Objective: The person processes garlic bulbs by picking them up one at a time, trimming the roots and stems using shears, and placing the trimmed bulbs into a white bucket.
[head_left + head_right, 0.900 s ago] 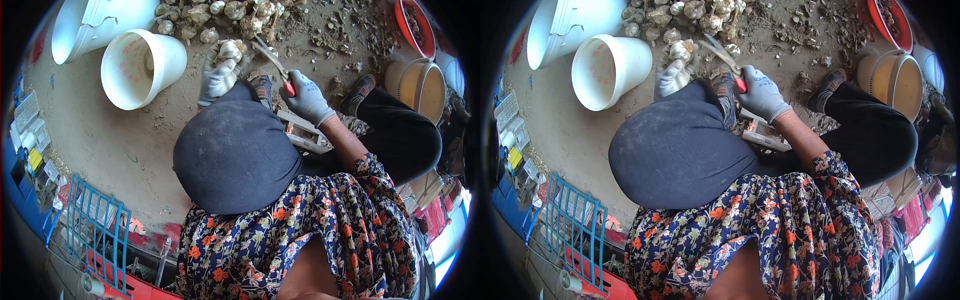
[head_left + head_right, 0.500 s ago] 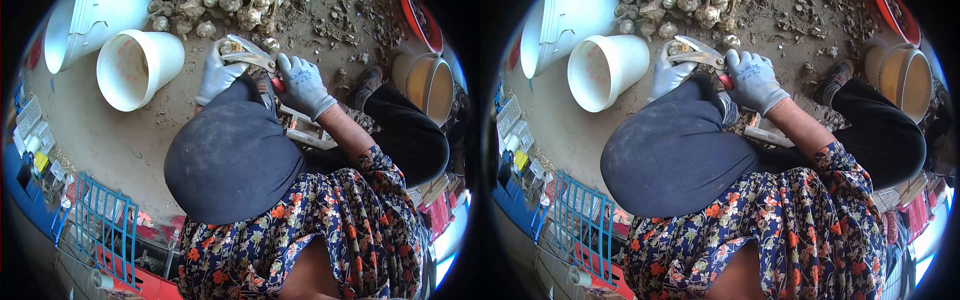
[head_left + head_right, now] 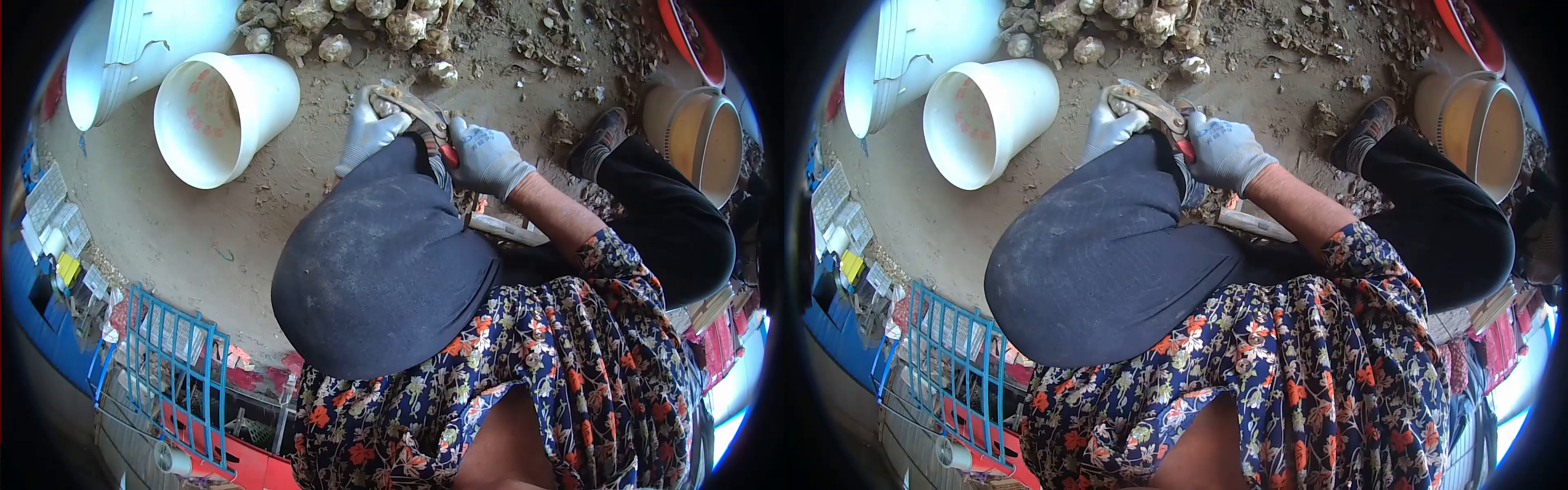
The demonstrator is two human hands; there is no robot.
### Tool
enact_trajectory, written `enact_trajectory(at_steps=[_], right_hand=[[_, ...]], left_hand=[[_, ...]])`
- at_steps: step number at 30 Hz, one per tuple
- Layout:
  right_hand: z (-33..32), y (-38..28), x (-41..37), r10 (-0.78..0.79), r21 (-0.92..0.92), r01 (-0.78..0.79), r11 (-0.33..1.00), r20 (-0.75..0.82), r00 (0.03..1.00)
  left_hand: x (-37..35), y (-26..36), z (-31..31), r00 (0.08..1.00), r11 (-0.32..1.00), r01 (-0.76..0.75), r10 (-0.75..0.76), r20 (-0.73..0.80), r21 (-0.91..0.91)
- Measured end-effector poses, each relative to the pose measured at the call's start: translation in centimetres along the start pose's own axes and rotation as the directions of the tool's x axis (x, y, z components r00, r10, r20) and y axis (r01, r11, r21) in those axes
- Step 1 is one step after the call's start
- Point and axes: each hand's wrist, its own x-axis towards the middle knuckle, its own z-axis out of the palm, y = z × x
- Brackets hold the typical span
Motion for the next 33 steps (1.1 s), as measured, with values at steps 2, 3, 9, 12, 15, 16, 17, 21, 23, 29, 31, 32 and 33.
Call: enact_trajectory(at_steps=[2,3,9,12,15,16,17,21,23,29,31,32,33], right_hand=[[0.6,0.2,0.1,0.017,0.018,-0.018,1.0,0.04,0.999],[0.7,0.3,0.0,0.004,0.033,-0.005,0.999,0.032,0.999],[0.7,3.2,-0.6,0.012,0.139,0.0,0.99,-0.088,0.996],[-0.8,2.3,-1.5,0.034,0.188,-0.014,0.982,-0.101,0.994],[-1.4,0.9,-1.7,-0.118,-0.204,0.072,0.976,-0.22,0.968],[-1.4,0.7,-1.7,-0.115,-0.2,0.07,0.977,-0.221,0.968],[-1.2,0.6,-1.7,-0.121,-0.259,0.064,0.964,-0.213,0.97],[-1.4,-0.5,-1.7,-0.087,-0.296,0.038,0.954,-0.156,0.984],[-1.2,-0.8,-1.8,-0.106,-0.328,0.05,0.943,-0.156,0.982],[-0.6,1.1,-1.6,-0.106,-0.298,0.074,0.952,-0.095,0.99],[0.0,1.5,-1.6,-0.05,-0.174,0.036,0.984,-0.077,0.996],[0.5,1.8,-1.4,-0.001,-0.049,-0.001,0.999,-0.057,0.998],[0.9,2.4,-1.4,-0.002,-0.008,0.001,1.0,-0.082,0.997]], left_hand=[[-0.4,-0.1,-0.1,0.998,0.994,0.055,-0.052,0.027,-0.1],[-0.5,0.0,0.0,0.999,0.997,0.05,-0.048,0.025,-0.062],[-1.7,1.6,0.0,0.993,0.985,0.05,-0.031,0.112,-0.167],[-1.9,1.5,0.0,0.996,0.991,0.008,0.005,0.092,-0.135],[-1.8,1.1,0.6,0.994,0.991,-0.038,0.051,0.099,-0.128],[-1.9,1.0,0.7,0.994,0.992,-0.035,0.048,0.101,-0.125],[-1.9,1.0,0.7,0.991,0.993,-0.117,0.117,0.069,-0.015],[-1.7,0.4,0.3,0.948,0.944,-0.314,0.308,0.074,0.098],[-1.7,0.2,0.1,0.942,0.941,-0.331,0.324,0.088,0.07],[-2.0,0.5,1.2,0.973,0.98,-0.197,0.195,0.123,0.007],[-2.5,0.6,1.5,0.98,0.988,-0.142,0.148,0.135,-0.052],[-2.8,0.8,1.6,0.986,0.992,-0.103,0.112,0.127,-0.074],[-2.9,1.1,1.5,0.99,0.993,-0.069,0.081,0.117,-0.099]])
